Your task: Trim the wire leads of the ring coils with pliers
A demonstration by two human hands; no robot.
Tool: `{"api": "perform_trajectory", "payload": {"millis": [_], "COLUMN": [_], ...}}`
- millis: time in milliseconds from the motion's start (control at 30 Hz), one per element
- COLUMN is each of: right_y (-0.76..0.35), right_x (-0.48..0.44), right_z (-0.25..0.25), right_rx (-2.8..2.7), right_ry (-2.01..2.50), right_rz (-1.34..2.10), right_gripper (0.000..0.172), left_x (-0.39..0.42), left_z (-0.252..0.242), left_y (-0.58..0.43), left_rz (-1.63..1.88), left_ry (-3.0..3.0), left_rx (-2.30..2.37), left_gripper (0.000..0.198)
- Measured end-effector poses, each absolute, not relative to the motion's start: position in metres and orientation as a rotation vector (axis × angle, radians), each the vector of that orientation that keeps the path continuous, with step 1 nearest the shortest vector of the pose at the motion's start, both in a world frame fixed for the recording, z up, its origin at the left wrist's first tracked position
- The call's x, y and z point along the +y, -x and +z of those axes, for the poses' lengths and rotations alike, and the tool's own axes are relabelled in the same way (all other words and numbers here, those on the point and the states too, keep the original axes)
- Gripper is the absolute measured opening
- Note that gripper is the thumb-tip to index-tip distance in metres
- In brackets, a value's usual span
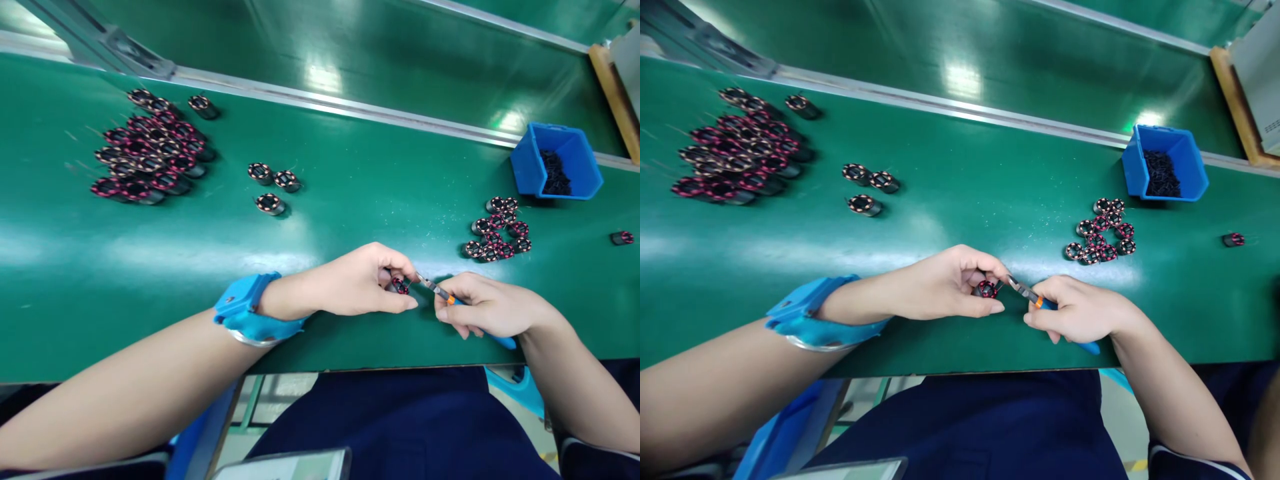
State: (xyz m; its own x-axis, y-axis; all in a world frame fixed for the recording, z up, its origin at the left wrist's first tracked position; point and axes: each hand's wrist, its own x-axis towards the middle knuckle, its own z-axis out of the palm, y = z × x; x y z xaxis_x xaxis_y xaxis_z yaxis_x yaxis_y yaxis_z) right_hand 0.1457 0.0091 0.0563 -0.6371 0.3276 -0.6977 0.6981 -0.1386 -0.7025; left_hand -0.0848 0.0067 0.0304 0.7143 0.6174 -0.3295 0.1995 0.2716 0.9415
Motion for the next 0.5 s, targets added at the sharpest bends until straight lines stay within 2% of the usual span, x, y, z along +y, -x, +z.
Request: {"api": "perform_trajectory", "payload": {"millis": [500], "right_y": [-0.139], "right_x": [0.003], "right_z": [0.067], "right_rx": [1.876], "right_ry": [-1.250], "right_rz": [-1.712], "right_gripper": [0.022], "left_x": [0.005], "left_z": [0.030], "left_y": [0.085], "left_rz": [0.330], "left_ry": [-1.354], "left_rx": [0.771], "left_gripper": [0.032]}}
